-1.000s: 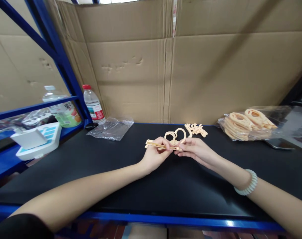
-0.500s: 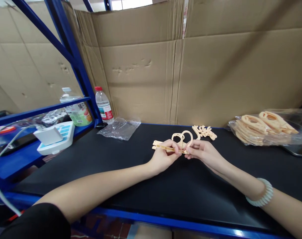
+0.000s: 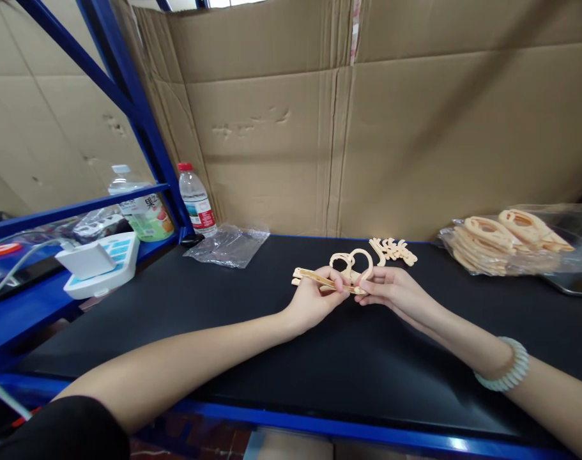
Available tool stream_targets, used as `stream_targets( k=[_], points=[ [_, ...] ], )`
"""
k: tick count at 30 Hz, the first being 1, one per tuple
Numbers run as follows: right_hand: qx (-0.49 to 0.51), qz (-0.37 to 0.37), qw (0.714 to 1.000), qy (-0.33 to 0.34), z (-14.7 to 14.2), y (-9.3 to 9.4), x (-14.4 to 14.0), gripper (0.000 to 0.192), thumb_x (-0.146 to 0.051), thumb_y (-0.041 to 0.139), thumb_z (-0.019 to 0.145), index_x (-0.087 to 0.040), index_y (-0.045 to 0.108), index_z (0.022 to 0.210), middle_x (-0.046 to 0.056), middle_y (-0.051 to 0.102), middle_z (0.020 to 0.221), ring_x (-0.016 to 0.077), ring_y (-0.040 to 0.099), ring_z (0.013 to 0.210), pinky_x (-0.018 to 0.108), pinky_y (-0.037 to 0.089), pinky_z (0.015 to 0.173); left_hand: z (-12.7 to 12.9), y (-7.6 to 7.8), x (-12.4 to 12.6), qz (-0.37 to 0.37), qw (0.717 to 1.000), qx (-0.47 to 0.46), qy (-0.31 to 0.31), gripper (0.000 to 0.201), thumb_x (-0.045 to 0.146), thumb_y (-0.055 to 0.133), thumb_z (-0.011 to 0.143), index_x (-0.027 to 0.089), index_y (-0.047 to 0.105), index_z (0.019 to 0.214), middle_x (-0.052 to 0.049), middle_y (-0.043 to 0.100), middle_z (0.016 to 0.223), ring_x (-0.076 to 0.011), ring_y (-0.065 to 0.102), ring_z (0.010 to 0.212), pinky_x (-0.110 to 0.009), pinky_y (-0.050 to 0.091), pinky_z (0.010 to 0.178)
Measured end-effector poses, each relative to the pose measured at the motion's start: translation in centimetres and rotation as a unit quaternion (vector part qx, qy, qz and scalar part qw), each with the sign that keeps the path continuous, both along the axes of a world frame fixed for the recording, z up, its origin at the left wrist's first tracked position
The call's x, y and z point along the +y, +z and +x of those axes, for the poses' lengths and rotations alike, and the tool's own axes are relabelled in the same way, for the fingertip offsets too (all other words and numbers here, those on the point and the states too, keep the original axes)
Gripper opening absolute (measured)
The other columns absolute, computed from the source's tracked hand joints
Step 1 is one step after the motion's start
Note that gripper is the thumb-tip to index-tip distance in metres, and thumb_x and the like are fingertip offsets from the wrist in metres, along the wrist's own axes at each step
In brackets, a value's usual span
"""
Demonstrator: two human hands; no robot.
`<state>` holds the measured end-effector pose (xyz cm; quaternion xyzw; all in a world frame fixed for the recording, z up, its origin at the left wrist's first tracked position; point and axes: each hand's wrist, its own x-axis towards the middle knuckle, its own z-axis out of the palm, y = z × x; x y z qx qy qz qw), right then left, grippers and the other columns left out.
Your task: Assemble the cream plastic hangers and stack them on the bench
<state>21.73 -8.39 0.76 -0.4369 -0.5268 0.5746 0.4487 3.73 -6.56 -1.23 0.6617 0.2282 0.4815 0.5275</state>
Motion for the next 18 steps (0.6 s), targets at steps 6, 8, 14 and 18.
stream_targets(
  k=[6, 8, 14, 18],
  points=[
    [0.011, -0.006, 1.0, 0.004, 0.11, -0.03, 0.13, 0.029, -0.036, 0.082, 0.059, -0.015, 0.064, 0.068, 0.003, 0.067, 0.069, 0.0157, 0.066, 0.066, 0.031, 0.054, 0.069, -0.07, 0.14, 0.03, 0.001, 1.0, 0.009, 0.012, 0.024, 0.028, 0.073, 0.073, 0.016, 0.052, 0.067, -0.002, 0.06, 0.076, -0.0159, 0.061, 0.078, -0.029, 0.049, 0.075],
    [0.012, -0.005, 1.0, 0.004, 0.16, -0.03, 0.14, 0.029, -0.036, 0.082, 0.06, -0.015, 0.064, 0.068, 0.003, 0.067, 0.07, 0.0159, 0.066, 0.067, 0.031, 0.054, 0.069, -0.08, 0.22, 0.02, -0.002, 1.0, 0.008, 0.013, 0.025, 0.029, 0.073, 0.073, 0.016, 0.052, 0.066, -0.002, 0.061, 0.077, -0.0157, 0.061, 0.078, -0.029, 0.049, 0.074],
    [0.02, -0.003, 1.0, 0.01, 0.18, 0.02, 0.2, 0.027, -0.035, 0.08, 0.062, -0.015, 0.064, 0.068, 0.003, 0.067, 0.069, 0.0154, 0.066, 0.066, 0.031, 0.054, 0.069, -0.15, 0.34, -0.03, -0.014, 1.0, 0.009, 0.006, 0.025, 0.029, 0.073, 0.072, 0.017, 0.052, 0.067, -0.003, 0.063, 0.079, -0.017, 0.062, 0.081, -0.029, 0.048, 0.074],
    [0.026, -0.002, 1.0, 0.01, 0.17, 0.08, 0.18, 0.027, -0.034, 0.08, 0.063, -0.015, 0.063, 0.068, 0.003, 0.067, 0.069, 0.0155, 0.066, 0.066, 0.03, 0.054, 0.068, -0.26, 0.27, 0.18, -0.009, 1.0, 0.013, 0.002, 0.024, 0.027, 0.072, 0.074, 0.016, 0.052, 0.068, -0.003, 0.063, 0.08, -0.0162, 0.062, 0.079, -0.028, 0.046, 0.072]
  ],
)
